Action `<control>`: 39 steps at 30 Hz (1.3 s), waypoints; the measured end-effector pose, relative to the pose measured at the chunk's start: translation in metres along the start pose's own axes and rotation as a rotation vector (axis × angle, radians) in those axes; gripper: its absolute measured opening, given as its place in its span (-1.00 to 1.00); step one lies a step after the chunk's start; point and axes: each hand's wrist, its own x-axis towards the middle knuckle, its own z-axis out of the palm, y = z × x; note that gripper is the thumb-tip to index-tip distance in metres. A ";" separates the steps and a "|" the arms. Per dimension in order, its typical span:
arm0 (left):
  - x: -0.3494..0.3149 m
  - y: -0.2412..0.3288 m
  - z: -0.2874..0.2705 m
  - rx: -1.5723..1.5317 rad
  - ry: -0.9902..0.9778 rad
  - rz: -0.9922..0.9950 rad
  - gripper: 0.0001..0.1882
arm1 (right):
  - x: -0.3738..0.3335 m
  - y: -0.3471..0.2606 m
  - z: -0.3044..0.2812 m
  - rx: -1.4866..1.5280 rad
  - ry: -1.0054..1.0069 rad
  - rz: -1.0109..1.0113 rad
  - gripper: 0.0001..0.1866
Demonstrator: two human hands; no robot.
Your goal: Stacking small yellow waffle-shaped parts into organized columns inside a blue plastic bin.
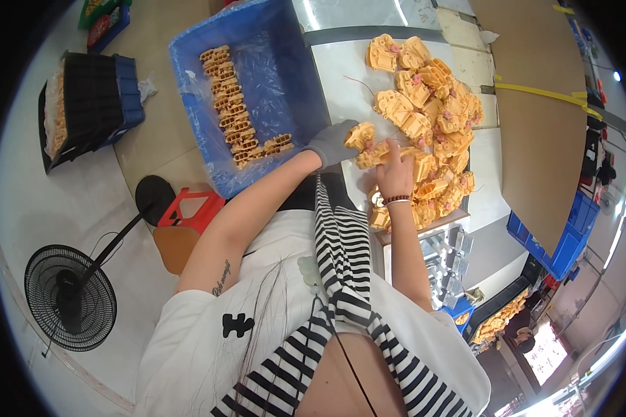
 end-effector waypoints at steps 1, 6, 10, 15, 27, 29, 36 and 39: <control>-0.001 0.004 0.000 0.001 -0.001 0.002 -0.41 | 0.001 0.001 -0.001 0.001 0.001 0.002 -0.44; -0.001 0.011 -0.004 0.015 0.051 0.042 -0.48 | 0.002 0.008 0.006 0.318 -0.060 -0.121 -0.55; 0.000 0.018 -0.015 0.059 0.044 -0.015 -0.53 | 0.001 0.009 0.017 0.048 -0.005 -0.157 -0.56; -0.001 0.026 -0.020 0.194 0.213 0.024 -0.63 | -0.011 -0.004 -0.003 0.098 -0.040 -0.189 -0.51; 0.009 -0.003 -0.002 -0.116 0.128 0.143 -0.70 | 0.000 0.029 0.021 0.179 0.192 -0.664 -0.53; 0.014 -0.014 -0.003 -0.033 0.075 0.298 -0.71 | 0.003 0.027 0.023 0.190 0.205 -0.700 -0.54; 0.019 0.019 0.000 -0.242 -0.037 0.110 -0.40 | 0.008 0.020 0.027 0.200 0.269 -0.794 -0.59; 0.015 0.036 -0.002 0.157 -0.134 0.024 -0.31 | 0.011 0.017 0.024 0.211 0.252 -0.834 -0.63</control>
